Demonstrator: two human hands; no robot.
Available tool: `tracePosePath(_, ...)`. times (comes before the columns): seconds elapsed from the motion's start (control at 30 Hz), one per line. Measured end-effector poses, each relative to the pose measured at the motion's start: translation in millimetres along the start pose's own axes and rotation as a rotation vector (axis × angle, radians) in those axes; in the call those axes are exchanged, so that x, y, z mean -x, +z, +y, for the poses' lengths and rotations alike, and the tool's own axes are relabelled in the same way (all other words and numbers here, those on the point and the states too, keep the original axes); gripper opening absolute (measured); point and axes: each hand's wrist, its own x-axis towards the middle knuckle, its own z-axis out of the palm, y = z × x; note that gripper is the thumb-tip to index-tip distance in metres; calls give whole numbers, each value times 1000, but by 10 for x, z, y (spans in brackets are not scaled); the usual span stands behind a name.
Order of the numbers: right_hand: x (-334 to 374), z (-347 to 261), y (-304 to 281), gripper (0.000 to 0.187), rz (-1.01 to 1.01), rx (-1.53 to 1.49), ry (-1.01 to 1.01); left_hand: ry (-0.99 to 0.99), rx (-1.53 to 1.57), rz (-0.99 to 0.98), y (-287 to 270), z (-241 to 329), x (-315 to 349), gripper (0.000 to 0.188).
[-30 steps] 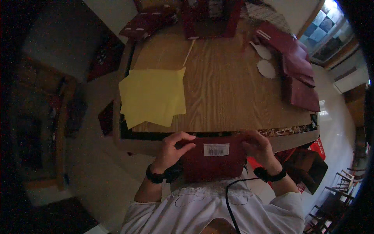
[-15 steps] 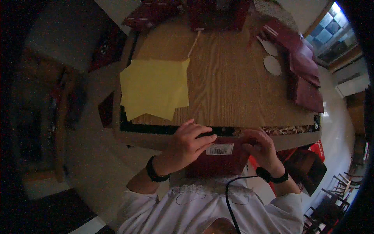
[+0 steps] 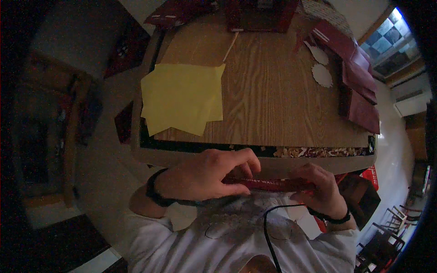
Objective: Assembling or inspecting paper money wallet packaging by inserting yellow sheets into red cardboard holders.
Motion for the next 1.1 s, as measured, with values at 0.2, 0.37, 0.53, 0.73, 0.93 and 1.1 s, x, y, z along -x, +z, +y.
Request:
tracePosePath(0.2,-141,-267,-186,51,-188,157,-61,87,-45,6,29,79,21,34)
tracePosePath(0.37,-237,-385,-249,47,-272,72,-18,69,-122,41,42,149,94,35)
tracePosePath(0.53,-325,-389,-269,43,-342,-26,-2,125,-169,67,56,139,100,38)
tracePosePath(0.73,-419,-422,-252,40,-427,-102,7,109,-189,22,96,207,40,38)
tracePosePath(0.93,-474,-461,-248,36,-585,42,163,205,-335,29,223,107,-39,41)
tracePosePath(1.1,-464,-411,-208,35,-548,144,48,101,-298,-186,199,79,-207,39)
